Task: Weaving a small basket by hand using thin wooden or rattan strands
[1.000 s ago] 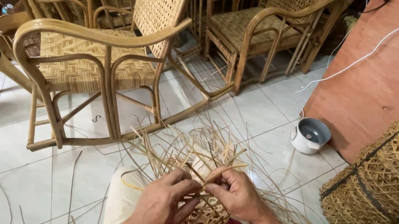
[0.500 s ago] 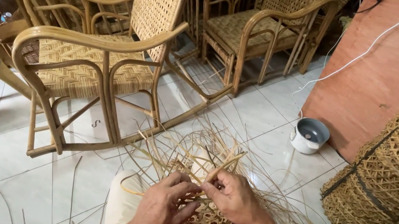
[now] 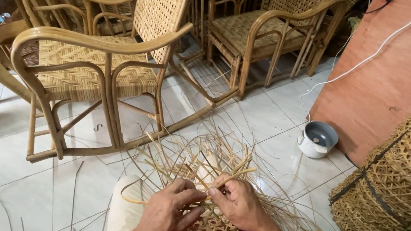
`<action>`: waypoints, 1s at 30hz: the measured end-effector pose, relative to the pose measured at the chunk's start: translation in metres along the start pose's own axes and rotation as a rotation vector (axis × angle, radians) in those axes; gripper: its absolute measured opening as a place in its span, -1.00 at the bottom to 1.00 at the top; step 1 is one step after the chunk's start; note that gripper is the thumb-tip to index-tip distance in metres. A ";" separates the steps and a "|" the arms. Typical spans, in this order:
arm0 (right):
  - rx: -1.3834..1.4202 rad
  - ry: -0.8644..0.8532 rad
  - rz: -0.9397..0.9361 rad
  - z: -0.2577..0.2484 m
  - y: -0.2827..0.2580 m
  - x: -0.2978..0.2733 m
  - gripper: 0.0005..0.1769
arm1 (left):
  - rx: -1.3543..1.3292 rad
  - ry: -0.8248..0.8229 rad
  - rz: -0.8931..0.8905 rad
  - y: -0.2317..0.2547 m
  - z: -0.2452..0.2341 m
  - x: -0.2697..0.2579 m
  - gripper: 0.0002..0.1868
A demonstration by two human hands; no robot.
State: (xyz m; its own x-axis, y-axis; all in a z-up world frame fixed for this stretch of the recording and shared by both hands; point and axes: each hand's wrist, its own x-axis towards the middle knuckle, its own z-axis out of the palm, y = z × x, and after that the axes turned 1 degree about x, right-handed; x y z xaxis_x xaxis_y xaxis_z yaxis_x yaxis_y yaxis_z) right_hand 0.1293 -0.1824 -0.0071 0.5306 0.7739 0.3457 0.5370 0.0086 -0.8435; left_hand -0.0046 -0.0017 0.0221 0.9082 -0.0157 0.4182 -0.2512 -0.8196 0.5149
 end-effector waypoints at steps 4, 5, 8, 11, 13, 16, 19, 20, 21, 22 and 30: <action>-0.012 0.023 0.003 0.001 -0.001 -0.001 -0.74 | 0.028 -0.005 0.004 -0.002 0.002 -0.001 -0.74; -0.019 0.022 0.008 0.002 0.001 0.000 -0.73 | 0.041 -0.009 -0.001 -0.003 0.002 0.000 -0.73; -0.039 0.033 -0.009 0.003 0.000 0.002 -0.74 | 0.023 0.000 0.001 -0.006 0.002 0.000 -0.74; -0.013 0.029 0.031 0.003 -0.005 0.004 -0.74 | 0.034 -0.013 -0.025 -0.010 0.006 -0.002 -0.72; -0.009 0.027 0.021 0.004 -0.002 0.005 -0.73 | 0.019 -0.015 -0.032 -0.006 0.002 0.000 -0.73; 0.000 0.018 0.025 0.004 0.003 0.004 -0.72 | 0.019 -0.028 -0.047 -0.012 0.007 -0.002 -0.72; 0.028 0.006 0.013 0.005 0.008 0.004 -0.71 | 0.014 -0.027 -0.033 -0.011 0.005 -0.001 -0.72; 0.051 0.001 -0.013 0.005 0.009 0.003 -0.70 | -0.006 -0.013 -0.011 -0.009 0.002 0.000 -0.72; 0.051 -0.004 -0.004 0.000 -0.003 0.005 -0.70 | -0.014 -0.015 -0.017 -0.006 -0.002 0.002 -0.72; 0.047 0.003 0.096 -0.004 -0.015 0.007 -0.74 | -0.024 -0.002 0.015 -0.005 -0.006 0.005 -0.75; -0.009 0.106 0.153 0.004 -0.022 0.004 -0.88 | -0.081 -0.010 -0.050 -0.005 -0.008 -0.005 -0.74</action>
State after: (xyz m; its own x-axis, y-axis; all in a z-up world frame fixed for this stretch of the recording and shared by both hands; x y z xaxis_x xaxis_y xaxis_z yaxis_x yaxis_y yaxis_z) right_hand 0.1169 -0.1766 0.0117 0.6723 0.6949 0.2550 0.4502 -0.1105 -0.8861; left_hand -0.0101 0.0068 0.0235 0.9236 0.0182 0.3830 -0.2311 -0.7706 0.5940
